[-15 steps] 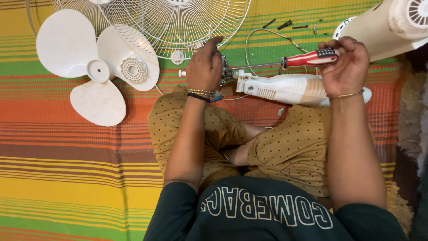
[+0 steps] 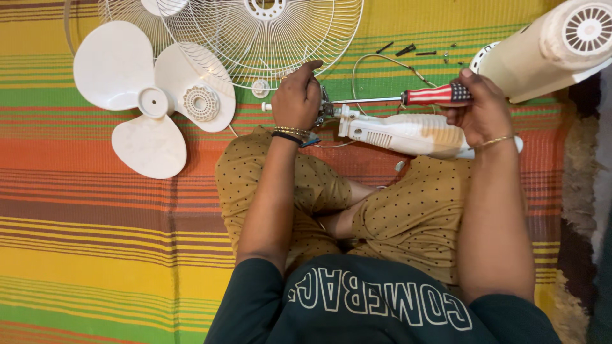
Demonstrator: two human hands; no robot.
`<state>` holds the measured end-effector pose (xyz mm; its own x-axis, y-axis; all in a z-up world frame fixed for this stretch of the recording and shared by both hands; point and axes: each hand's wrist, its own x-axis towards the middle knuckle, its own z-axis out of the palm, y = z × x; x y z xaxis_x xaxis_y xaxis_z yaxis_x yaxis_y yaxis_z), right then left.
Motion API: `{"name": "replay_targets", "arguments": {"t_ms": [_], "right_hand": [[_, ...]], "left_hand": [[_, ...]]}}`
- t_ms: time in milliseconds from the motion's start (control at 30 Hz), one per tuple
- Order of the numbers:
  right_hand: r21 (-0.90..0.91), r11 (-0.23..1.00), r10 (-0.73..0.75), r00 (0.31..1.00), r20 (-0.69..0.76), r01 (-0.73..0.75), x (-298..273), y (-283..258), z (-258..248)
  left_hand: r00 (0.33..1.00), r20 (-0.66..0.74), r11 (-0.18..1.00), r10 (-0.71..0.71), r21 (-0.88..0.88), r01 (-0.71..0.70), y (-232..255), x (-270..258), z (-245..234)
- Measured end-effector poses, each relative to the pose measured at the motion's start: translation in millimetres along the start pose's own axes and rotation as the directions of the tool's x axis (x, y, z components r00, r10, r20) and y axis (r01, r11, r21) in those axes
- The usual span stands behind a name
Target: The person sits on a mat and works on a disassembled electric fan motor. They use a screwdriver to tighten screws on the motor housing and adjust internal components while handling the motor and wires.
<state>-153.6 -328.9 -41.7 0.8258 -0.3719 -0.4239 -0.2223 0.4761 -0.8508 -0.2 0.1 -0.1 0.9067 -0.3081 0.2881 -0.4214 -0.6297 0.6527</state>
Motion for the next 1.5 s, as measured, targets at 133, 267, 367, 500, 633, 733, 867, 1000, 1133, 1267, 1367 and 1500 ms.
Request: {"name": "replay_targets", "arguments": {"t_ms": [133,267,367,500,633,733,867,1000,1133,1267,1367,1500], "right_hand": [[0.214,0.976,-0.080,0.978,0.193,0.038,-12.0,-8.5,-6.8],[0.304,0.953,-0.082,0.978,0.194,0.020,-12.3,-12.3,-3.1],[0.344,0.939,-0.055,0.988,0.145,0.002,-8.8,-11.6,-3.7],[0.375,0.926,-0.061,0.998,0.024,0.047,-4.0,-9.7,-11.9],[0.360,0.921,-0.107,0.985,-0.137,0.151,5.4,-2.8,-10.3],[0.252,0.950,-0.135,0.970,-0.201,0.184,17.8,13.2,8.6],[-0.531,0.509,-0.757,0.647,0.098,0.677,26.6,44.5,44.6],[-0.766,0.119,-0.686,0.610,0.397,0.632,30.9,64.2,70.1],[-0.858,-0.006,-0.372,0.796,0.478,0.513,39.8,85.5,93.3],[-0.807,-0.122,-0.289,0.757,0.586,0.578,57.1,99.0,110.4],[-0.780,-0.080,-0.224,0.751,0.621,0.621,66.7,103.2,107.9],[-0.735,-0.088,-0.206,0.710,0.674,0.672,78.3,107.7,97.2]], "left_hand": [[1.000,-0.010,1.000,0.017,0.000,-0.017,0.3,0.4,-0.9],[1.000,0.008,1.000,0.008,-0.008,-0.008,0.5,1.4,-0.3],[1.000,-0.002,1.000,0.016,-0.002,-0.016,0.8,2.3,-0.1],[1.000,0.006,1.000,0.005,-0.006,-0.005,0.8,2.2,-0.4],[1.000,0.002,1.000,0.017,-0.002,-0.017,0.5,2.1,-1.0],[1.000,0.021,1.000,0.006,0.002,-0.006,0.7,3.0,-1.4],[1.000,0.014,1.000,0.013,-0.013,-0.013,-0.1,1.5,-1.0],[1.000,0.009,0.999,0.013,-0.031,-0.013,-3.0,0.8,-0.6],[1.000,0.007,0.998,0.023,-0.064,-0.023,-6.4,-0.1,-0.3],[0.998,0.063,0.998,-0.032,-0.046,0.035,-8.1,-2.2,4.3],[0.997,0.037,0.997,-0.063,-0.044,0.065,-9.3,-3.3,10.0],[0.997,-0.056,0.996,0.059,-0.059,-0.062,-10.5,-2.1,12.2]]}}
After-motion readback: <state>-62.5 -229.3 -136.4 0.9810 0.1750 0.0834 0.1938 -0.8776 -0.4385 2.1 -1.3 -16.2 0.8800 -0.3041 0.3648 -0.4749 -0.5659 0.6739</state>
